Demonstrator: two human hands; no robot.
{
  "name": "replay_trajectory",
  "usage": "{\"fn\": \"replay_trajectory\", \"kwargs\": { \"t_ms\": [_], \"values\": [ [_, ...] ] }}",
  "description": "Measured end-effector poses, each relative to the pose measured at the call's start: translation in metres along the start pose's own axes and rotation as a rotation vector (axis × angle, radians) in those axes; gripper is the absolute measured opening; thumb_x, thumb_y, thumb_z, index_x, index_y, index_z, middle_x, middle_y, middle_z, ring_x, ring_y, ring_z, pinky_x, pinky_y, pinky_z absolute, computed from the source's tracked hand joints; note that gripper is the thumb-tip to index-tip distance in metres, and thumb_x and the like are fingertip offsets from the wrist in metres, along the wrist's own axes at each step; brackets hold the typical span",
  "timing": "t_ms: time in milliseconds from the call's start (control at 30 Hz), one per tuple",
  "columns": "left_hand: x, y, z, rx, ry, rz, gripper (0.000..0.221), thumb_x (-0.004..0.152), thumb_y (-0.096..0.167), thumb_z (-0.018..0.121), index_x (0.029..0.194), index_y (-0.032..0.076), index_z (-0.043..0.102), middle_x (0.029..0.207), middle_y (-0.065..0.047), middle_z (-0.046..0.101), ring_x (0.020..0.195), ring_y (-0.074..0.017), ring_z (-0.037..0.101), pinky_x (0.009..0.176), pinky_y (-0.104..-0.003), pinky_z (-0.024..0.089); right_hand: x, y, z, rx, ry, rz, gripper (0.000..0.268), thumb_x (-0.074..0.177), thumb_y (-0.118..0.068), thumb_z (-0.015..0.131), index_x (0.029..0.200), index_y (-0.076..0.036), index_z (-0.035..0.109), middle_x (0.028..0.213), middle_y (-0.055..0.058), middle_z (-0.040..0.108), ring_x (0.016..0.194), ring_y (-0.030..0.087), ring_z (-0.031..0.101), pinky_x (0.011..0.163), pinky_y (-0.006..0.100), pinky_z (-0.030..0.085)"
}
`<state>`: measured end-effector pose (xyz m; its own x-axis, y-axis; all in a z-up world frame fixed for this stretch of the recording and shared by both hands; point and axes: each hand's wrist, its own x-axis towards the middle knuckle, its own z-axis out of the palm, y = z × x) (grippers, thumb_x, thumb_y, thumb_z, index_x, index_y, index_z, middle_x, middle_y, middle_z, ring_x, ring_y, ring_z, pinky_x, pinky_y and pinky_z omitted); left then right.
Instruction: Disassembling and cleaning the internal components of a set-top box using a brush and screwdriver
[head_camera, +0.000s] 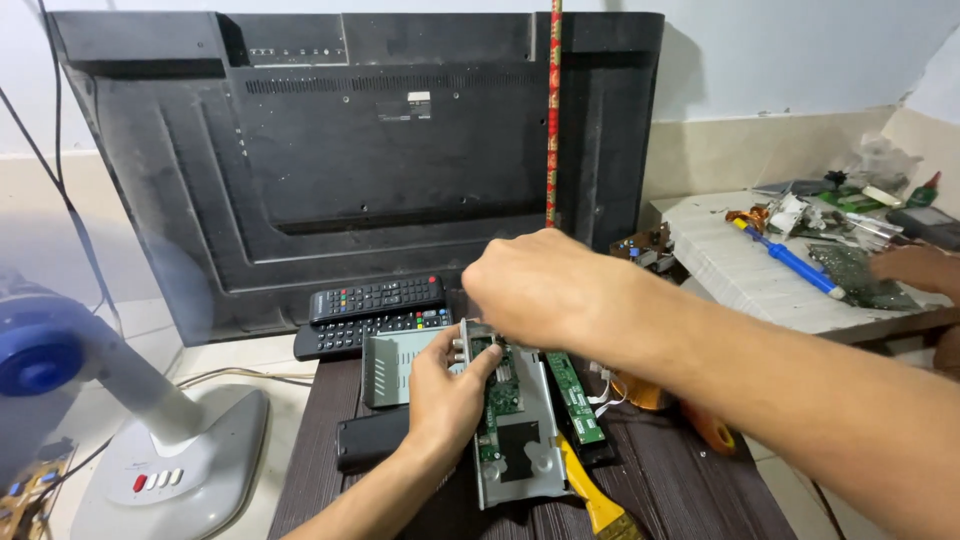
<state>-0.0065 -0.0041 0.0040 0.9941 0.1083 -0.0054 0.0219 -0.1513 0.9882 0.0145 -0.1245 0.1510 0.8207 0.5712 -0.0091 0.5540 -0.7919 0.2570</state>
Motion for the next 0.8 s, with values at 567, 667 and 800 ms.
{"fn": "replay_trajectory", "kwargs": {
  "t_ms": [567, 667, 800],
  "values": [
    [-0.002, 0.003, 0.000, -0.111, -0.008, -0.051, 0.037, 0.085, 0.007, 0.071, 0.122, 0.002, 0.072, 0.099, -0.011, 0.077, 0.081, -0.0157, 0.071, 0.072, -0.027, 0.059, -0.018, 0.030, 0.009, -0.014, 0.005, -0.035, 0.035, 0.090, -0.036, 0.068, 0.079, -0.003, 0.074, 0.080, 0.018, 0.074, 0.068, 0.043, 0.071, 0.060, 0.049, 0.057],
    [0.001, -0.001, 0.002, -0.053, -0.010, 0.016, 0.044, 0.083, 0.009, 0.072, 0.127, 0.004, 0.070, 0.099, -0.010, 0.079, 0.083, -0.0147, 0.073, 0.073, -0.026, 0.061, -0.017, 0.025, 0.009, -0.025, 0.039, 0.007, 0.037, 0.089, -0.040, 0.068, 0.077, -0.005, 0.074, 0.078, 0.017, 0.074, 0.068, 0.041, 0.072, 0.059, 0.050, 0.057],
    [-0.004, 0.007, 0.000, -0.104, 0.002, -0.053, 0.043, 0.085, 0.007, 0.071, 0.128, 0.001, 0.068, 0.105, -0.013, 0.078, 0.086, -0.0168, 0.074, 0.075, -0.027, 0.060, -0.021, 0.008, -0.008, 0.063, -0.117, 0.157, 0.031, 0.088, -0.026, 0.065, 0.101, 0.002, 0.059, 0.085, 0.023, 0.074, 0.072, 0.042, 0.074, 0.064, 0.051, 0.058]
  ]
}}
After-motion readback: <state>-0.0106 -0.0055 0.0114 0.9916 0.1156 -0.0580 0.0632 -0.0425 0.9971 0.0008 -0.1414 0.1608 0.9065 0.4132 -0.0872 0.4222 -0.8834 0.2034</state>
